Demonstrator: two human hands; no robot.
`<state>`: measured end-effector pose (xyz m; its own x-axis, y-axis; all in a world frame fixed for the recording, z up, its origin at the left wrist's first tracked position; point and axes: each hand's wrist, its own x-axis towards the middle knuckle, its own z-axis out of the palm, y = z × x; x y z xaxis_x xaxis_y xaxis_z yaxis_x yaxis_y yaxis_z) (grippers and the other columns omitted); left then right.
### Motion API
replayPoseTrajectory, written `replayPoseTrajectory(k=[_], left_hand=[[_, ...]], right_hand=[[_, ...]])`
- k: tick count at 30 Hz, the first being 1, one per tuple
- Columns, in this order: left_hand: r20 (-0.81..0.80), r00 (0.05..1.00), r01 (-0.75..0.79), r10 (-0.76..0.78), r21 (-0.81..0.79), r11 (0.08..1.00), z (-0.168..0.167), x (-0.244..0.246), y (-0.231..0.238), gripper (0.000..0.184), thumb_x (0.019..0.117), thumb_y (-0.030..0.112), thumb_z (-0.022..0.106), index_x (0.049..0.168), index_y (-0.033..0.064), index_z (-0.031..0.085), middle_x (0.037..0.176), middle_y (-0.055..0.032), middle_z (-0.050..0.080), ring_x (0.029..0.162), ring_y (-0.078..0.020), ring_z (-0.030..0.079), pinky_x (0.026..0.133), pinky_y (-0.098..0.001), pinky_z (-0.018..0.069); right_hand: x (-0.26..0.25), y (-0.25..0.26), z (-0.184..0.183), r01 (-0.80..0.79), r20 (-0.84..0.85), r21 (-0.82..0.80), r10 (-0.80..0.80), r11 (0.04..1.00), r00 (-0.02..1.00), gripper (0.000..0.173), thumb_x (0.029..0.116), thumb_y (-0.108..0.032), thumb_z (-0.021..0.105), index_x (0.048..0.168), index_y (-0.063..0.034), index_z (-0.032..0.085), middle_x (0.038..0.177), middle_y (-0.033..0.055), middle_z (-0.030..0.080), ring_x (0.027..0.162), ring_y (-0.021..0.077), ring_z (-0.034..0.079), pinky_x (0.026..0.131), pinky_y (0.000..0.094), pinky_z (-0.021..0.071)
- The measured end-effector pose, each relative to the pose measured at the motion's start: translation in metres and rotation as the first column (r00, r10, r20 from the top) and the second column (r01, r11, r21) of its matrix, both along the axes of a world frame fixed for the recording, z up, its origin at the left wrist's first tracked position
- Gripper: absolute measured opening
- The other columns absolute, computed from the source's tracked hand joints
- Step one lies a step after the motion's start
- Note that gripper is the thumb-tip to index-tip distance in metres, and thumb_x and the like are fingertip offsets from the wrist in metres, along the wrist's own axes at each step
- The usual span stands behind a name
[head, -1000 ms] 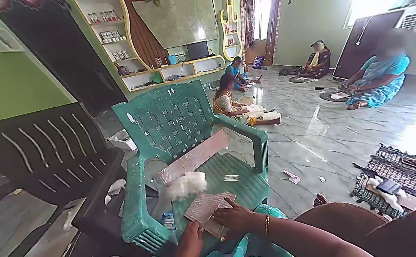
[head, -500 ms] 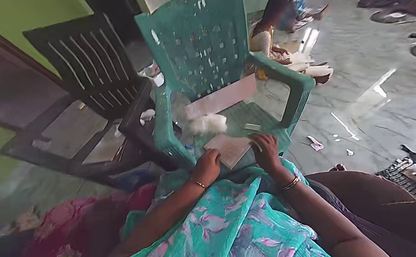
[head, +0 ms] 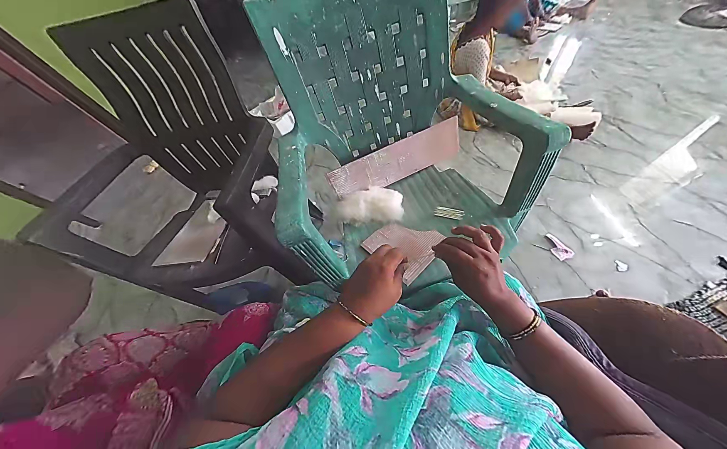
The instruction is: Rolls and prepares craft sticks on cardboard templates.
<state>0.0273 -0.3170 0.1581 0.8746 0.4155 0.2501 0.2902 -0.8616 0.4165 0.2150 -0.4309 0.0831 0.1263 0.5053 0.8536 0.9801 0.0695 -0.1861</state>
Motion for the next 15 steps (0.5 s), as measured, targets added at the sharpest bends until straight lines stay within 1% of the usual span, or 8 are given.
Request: replayPoseTrajectory(k=[5, 8, 9, 11, 13, 15], left_hand=[[-0.004, 1.0, 0.019, -0.019, 0.022, 1.0, -0.002, 0.0, 0.009, 0.02, 0.1013, 0.009, 0.057, 0.101, -0.0047, 0.072, 0.095, -0.0197, 0.068, 0.088, -0.0326, 0.07, 0.082, -0.0464, 0.0588], [-0.035, 0.999, 0.001, -0.001, 0.004, 1.0, -0.002, -0.003, 0.02, 0.021, 0.1025, 0.009, 0.056, 0.103, -0.0056, 0.072, 0.097, -0.0213, 0.069, 0.091, -0.0346, 0.07, 0.084, -0.0488, 0.0581], [-0.037, 0.999, -0.01, 0.01, 0.003, 1.0, -0.003, -0.004, 0.024, 0.022, 0.1026, 0.009, 0.056, 0.103, -0.0057, 0.072, 0.099, -0.0217, 0.07, 0.093, -0.0348, 0.071, 0.086, -0.0488, 0.058], [-0.058, 0.997, -0.042, 0.041, -0.017, 0.999, -0.008, -0.008, 0.033, 0.023, 0.1034, 0.01, 0.054, 0.104, -0.0061, 0.072, 0.102, -0.0221, 0.07, 0.098, -0.0347, 0.071, 0.09, -0.0486, 0.0568], [-0.11, 0.991, -0.078, 0.071, -0.059, 0.995, -0.01, -0.01, 0.038, 0.026, 0.1051, 0.012, 0.052, 0.107, -0.0063, 0.071, 0.106, -0.0223, 0.07, 0.102, -0.0346, 0.07, 0.094, -0.0478, 0.055], [-0.162, 0.983, -0.103, 0.086, -0.1, 0.99, -0.014, -0.011, 0.041, 0.027, 0.1063, 0.014, 0.051, 0.109, -0.0055, 0.07, 0.108, -0.0217, 0.069, 0.104, -0.0335, 0.069, 0.096, -0.0462, 0.054]], right_hand=[[0.005, -0.006, -0.002, 0.02, -0.033, 0.022, -0.02, 1.0, 0.999, 0.016, 0.0974, -0.014, 0.063, 0.09, -0.0187, 0.076, 0.094, -0.0014, 0.077, 0.112, 0.0215, 0.066, 0.107, 0.0517, 0.0345], [0.018, -0.011, -0.009, 0.066, -0.07, -0.003, -0.066, 0.998, 0.995, 0.018, 0.0979, -0.014, 0.062, 0.089, -0.017, 0.077, 0.093, 0.0, 0.078, 0.111, 0.0228, 0.067, 0.105, 0.0523, 0.0359], [0.024, -0.012, -0.012, 0.09, -0.094, -0.026, -0.092, 0.996, 0.991, 0.019, 0.0982, -0.015, 0.061, 0.09, -0.0158, 0.077, 0.094, 0.0014, 0.078, 0.11, 0.0246, 0.068, 0.103, 0.0537, 0.0374], [0.036, -0.011, -0.015, 0.155, -0.175, -0.089, -0.168, 0.984, 0.97, 0.018, 0.0973, -0.016, 0.062, 0.092, -0.0107, 0.079, 0.097, 0.0072, 0.078, 0.108, 0.0322, 0.068, 0.099, 0.0591, 0.0406], [0.049, -0.005, -0.014, 0.211, -0.259, -0.206, -0.261, 0.956, 0.93, 0.019, 0.0973, -0.016, 0.063, 0.098, -0.0056, 0.078, 0.104, 0.0141, 0.076, 0.113, 0.0399, 0.066, 0.1, 0.0655, 0.041], [0.063, 0.01, -0.014, 0.253, -0.282, -0.305, -0.341, 0.918, 0.897, 0.018, 0.0972, -0.015, 0.064, 0.101, -0.005, 0.078, 0.108, 0.0166, 0.074, 0.117, 0.0426, 0.063, 0.101, 0.0672, 0.0394]])
